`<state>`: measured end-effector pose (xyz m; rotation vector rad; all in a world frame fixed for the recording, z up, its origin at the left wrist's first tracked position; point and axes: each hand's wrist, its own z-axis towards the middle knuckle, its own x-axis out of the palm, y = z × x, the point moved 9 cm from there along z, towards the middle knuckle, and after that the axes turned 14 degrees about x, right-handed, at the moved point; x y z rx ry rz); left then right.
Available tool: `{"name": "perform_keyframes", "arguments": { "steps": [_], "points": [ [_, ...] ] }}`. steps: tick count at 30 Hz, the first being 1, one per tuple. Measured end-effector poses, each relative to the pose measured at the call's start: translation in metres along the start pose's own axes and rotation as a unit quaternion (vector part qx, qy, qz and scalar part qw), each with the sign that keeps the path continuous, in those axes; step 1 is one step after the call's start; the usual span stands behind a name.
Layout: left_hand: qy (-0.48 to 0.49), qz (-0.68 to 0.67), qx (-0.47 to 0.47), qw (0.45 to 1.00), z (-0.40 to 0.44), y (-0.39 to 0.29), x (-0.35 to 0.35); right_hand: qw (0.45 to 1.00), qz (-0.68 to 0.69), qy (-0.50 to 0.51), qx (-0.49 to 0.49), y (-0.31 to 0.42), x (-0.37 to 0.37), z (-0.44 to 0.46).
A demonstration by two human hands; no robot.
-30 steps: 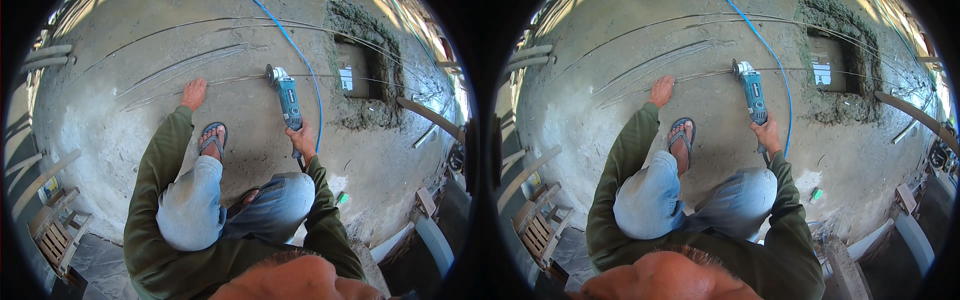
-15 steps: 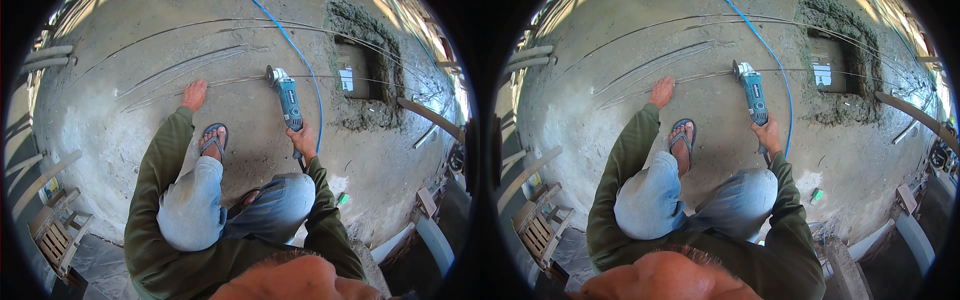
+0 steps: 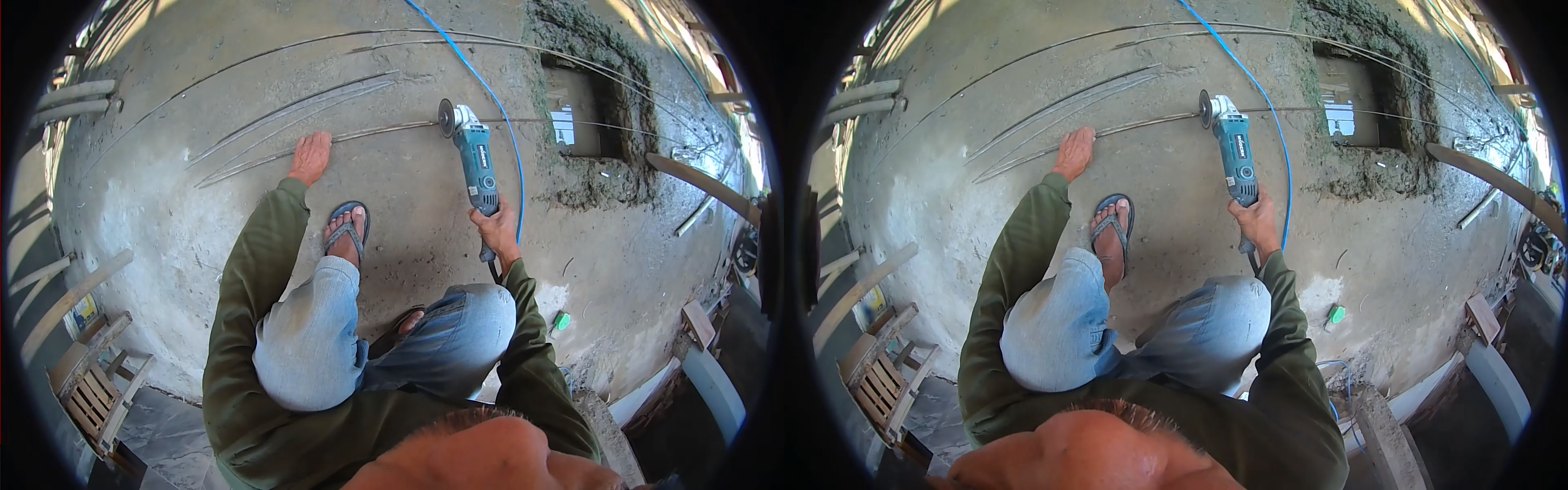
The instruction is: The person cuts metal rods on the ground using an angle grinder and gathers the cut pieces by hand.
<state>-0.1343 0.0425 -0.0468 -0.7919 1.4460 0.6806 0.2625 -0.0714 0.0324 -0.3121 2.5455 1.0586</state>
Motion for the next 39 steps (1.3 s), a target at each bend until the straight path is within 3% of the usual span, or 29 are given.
{"name": "perform_keyframes", "arguments": {
  "steps": [3,8,39],
  "points": [
    [0.016,-0.06,-0.037,0.997,-0.004,0.006,0.003,1.0,-0.022,-0.013,-0.01,0.007,-0.003,-0.002],
    [-0.039,-0.145,-0.041,0.988,-0.006,0.008,-0.006,1.0,-0.021,-0.005,0.014,0.014,-0.001,-0.008],
    [-0.083,-0.175,-0.02,0.981,-0.006,0.0,-0.032,0.999,-0.048,0.002,-0.022,0.005,0.002,-0.001]
  ]
}}
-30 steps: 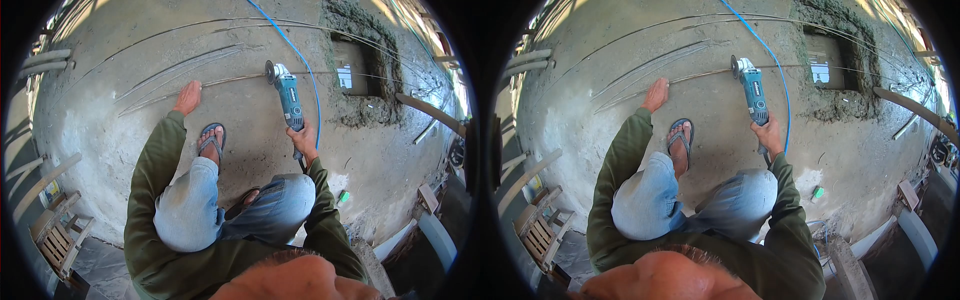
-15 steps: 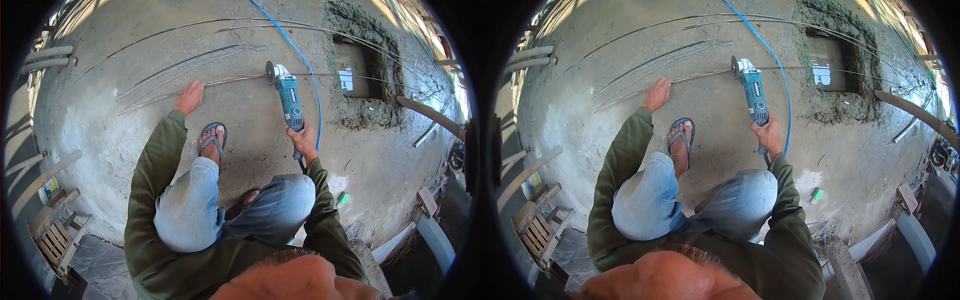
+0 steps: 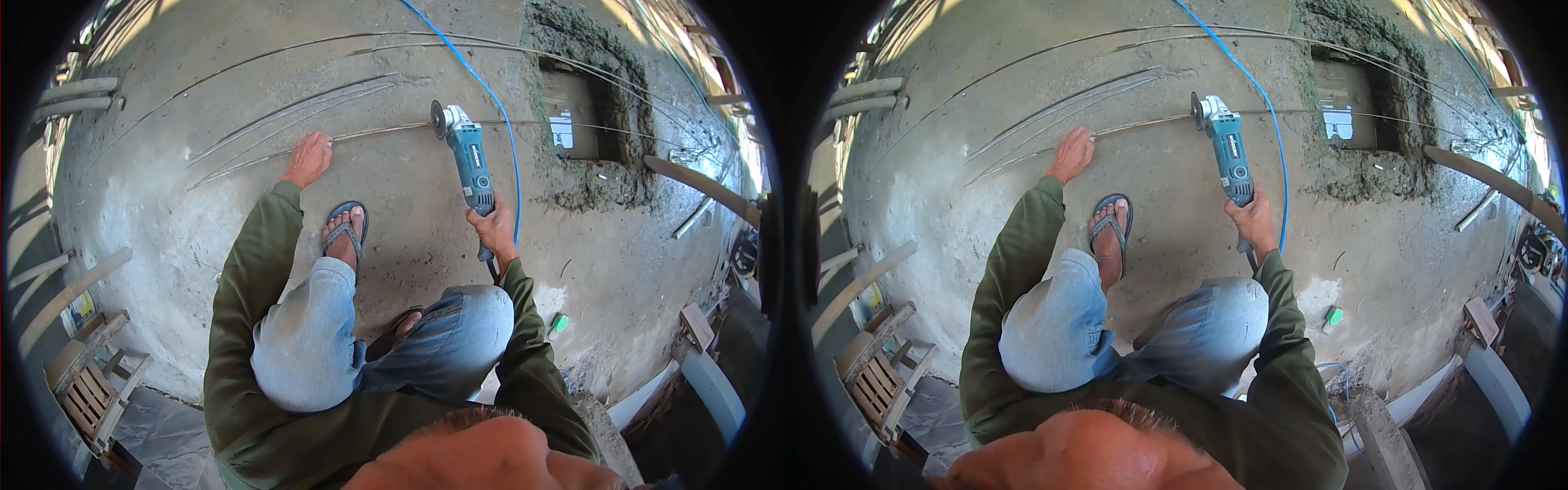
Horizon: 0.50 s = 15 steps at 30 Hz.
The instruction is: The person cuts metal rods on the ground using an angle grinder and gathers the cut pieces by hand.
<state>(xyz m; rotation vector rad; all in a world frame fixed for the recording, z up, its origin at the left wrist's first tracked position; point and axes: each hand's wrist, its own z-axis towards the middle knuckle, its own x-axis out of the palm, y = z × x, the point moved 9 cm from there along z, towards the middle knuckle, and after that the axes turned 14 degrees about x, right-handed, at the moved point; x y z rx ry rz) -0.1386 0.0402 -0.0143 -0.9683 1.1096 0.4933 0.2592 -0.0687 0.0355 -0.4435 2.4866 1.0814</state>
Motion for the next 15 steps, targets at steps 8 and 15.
{"name": "perform_keyframes", "arguments": {
  "steps": [8,15],
  "points": [
    [-0.017,-0.003,-0.002,1.0,0.001,-0.004,-0.007,1.0,0.003,-0.007,-0.001,0.001,0.0,-0.002],
    [-0.017,-0.022,-0.01,1.0,0.002,-0.008,-0.013,0.999,-0.008,-0.025,-0.027,0.015,-0.004,-0.009]
  ]
}}
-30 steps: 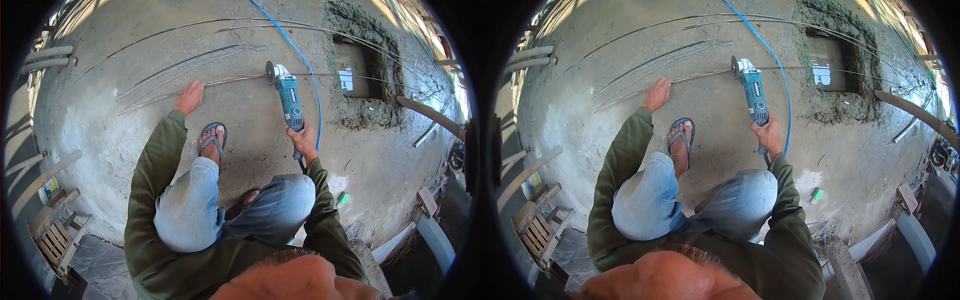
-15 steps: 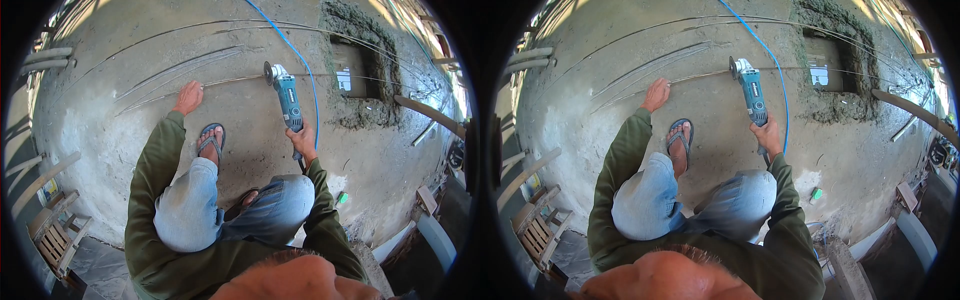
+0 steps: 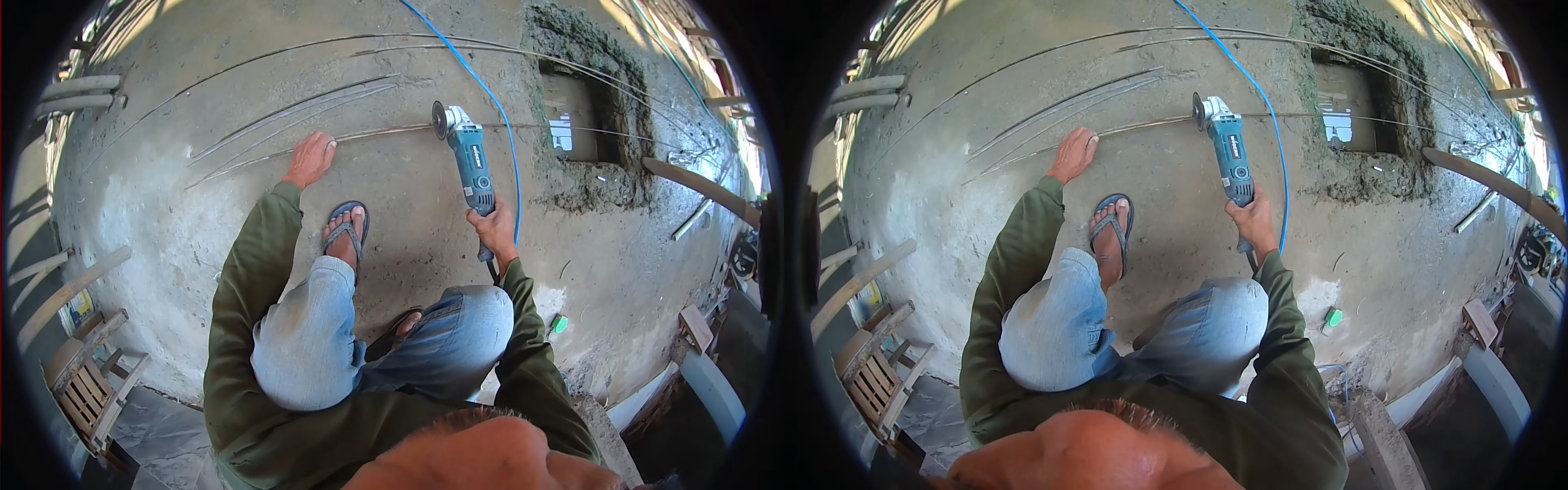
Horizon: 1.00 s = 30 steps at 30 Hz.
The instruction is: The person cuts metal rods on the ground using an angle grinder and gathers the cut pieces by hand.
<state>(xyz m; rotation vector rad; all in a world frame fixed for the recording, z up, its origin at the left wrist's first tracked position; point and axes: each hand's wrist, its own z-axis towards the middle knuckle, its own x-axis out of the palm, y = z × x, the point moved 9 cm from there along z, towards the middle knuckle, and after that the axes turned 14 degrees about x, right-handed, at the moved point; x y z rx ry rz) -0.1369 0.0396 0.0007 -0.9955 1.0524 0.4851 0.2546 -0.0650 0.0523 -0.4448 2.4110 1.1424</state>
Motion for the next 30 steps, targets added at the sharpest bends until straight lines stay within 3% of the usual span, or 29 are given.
{"name": "perform_keyframes", "arguments": {
  "steps": [2,7,12,17,20,25,30],
  "points": [
    [-0.01,-0.007,0.011,1.0,0.0,-0.002,-0.002,0.999,0.007,0.006,0.043,0.004,-0.002,-0.006],
    [-0.025,-0.011,0.012,1.0,0.003,-0.004,-0.01,0.999,0.013,-0.011,-0.033,-0.001,-0.004,-0.001],
    [-0.042,-0.002,0.022,0.999,0.001,-0.008,-0.015,0.999,0.0,0.035,0.032,-0.001,-0.007,-0.008],
    [-0.032,-0.001,0.008,0.999,0.002,-0.005,-0.012,0.999,0.025,0.03,0.018,0.006,-0.009,-0.007],
    [-0.037,0.004,0.007,0.999,0.001,-0.006,-0.016,0.998,0.052,0.008,-0.041,0.011,-0.012,-0.01],
    [-0.079,0.007,0.012,0.997,-0.002,-0.012,-0.023,0.998,0.034,0.049,0.028,0.006,-0.01,-0.014],
    [-0.073,-0.003,0.011,0.997,-0.005,-0.013,-0.022,0.999,0.024,0.03,0.002,0.015,-0.012,-0.015]
  ]
}}
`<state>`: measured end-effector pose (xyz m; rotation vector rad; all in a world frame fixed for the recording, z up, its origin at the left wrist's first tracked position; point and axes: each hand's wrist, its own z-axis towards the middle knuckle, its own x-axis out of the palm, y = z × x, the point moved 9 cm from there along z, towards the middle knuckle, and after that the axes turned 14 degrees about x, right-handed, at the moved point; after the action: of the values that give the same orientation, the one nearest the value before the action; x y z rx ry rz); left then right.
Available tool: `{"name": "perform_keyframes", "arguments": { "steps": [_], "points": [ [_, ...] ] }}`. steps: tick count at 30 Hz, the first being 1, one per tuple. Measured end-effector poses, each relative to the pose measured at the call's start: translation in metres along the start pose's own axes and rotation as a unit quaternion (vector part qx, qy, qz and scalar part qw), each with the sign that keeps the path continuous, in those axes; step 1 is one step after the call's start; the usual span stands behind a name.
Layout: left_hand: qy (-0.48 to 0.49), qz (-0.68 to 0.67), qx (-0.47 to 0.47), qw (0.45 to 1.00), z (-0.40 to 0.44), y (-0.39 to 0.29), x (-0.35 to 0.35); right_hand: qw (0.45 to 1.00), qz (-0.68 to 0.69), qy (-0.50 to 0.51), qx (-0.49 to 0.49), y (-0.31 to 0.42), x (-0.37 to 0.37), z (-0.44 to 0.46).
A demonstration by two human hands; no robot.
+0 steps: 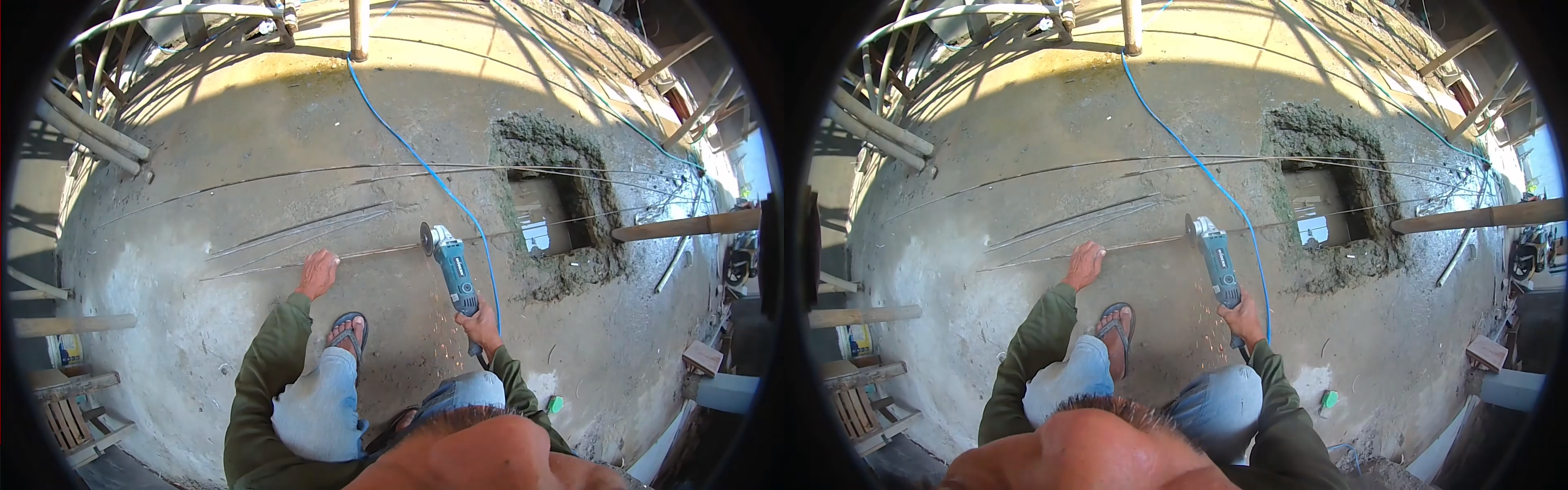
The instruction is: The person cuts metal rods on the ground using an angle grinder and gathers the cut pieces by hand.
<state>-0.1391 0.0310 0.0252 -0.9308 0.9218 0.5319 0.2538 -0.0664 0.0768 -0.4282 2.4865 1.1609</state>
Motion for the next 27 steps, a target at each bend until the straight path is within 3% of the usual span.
{"name": "perform_keyframes", "arguments": {
  "steps": [1,7,12,27],
  "points": [
    [0.002,0.003,-0.001,1.0,0.001,0.001,0.0,0.999,0.025,-0.012,-0.033,0.003,-0.002,-0.001],
    [0.004,0.006,-0.007,1.0,0.003,0.001,-0.002,1.0,-0.018,-0.006,-0.021,-0.011,-0.003,0.002],
    [0.008,0.003,0.001,1.0,-0.005,-0.003,0.003,0.999,0.008,0.02,0.047,-0.023,0.0,0.003],
    [-0.011,0.007,0.009,1.0,-0.001,-0.005,-0.002,1.0,-0.01,-0.002,0.018,-0.024,-0.001,0.015]
  ]
}}
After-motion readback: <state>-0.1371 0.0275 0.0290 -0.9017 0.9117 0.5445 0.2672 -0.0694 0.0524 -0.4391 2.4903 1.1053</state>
